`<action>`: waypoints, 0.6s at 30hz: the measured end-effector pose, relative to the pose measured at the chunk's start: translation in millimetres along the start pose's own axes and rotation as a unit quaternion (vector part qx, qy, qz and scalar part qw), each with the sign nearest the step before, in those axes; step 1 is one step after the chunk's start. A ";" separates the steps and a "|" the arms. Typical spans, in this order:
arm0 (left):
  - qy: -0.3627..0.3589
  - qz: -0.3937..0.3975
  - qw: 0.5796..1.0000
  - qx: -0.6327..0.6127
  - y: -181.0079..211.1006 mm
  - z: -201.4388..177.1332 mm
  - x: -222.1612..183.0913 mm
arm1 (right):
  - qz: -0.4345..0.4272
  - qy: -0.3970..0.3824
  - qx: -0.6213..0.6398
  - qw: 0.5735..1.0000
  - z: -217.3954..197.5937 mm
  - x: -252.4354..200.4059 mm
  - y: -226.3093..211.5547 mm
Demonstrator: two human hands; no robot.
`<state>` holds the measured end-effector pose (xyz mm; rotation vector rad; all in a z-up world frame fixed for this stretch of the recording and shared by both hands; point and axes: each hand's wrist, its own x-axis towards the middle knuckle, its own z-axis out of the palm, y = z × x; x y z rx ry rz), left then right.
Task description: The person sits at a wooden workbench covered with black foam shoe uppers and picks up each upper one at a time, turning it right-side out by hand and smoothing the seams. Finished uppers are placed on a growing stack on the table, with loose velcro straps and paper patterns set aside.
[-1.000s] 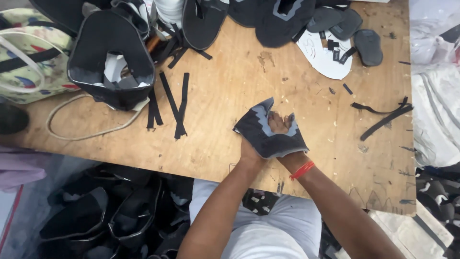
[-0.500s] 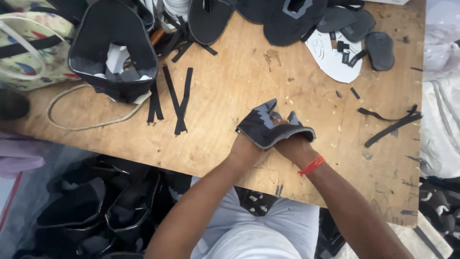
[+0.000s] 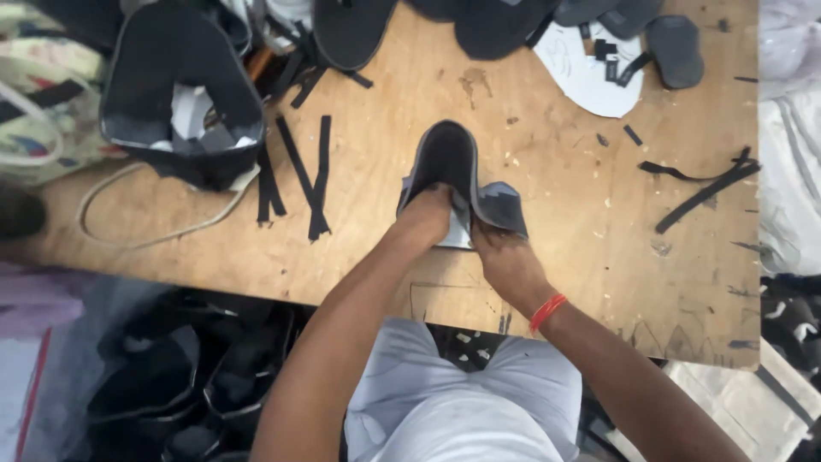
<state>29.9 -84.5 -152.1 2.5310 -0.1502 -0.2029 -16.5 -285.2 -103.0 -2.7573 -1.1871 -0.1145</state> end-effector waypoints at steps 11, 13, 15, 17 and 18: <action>0.000 0.224 0.972 0.071 21.2 -51.4 -104.7 | 0.142 -0.259 -0.030 0.955 -40.0 15.6 -12.4; 0.019 0.230 0.970 0.079 21.4 -42.7 -119.3 | -0.031 0.155 -0.076 0.984 -14.2 3.5 -4.2; -0.018 0.163 0.983 0.078 45.5 -53.0 -120.5 | -0.007 0.059 -0.046 0.997 -13.6 4.5 -4.1; -0.044 0.091 0.992 0.077 66.7 -56.3 -117.9 | 0.006 -0.035 -0.020 0.999 -18.1 7.6 -4.1; -0.010 0.061 0.995 0.083 76.2 -53.7 -114.9 | 0.028 -0.025 0.037 0.999 -22.1 8.7 -4.4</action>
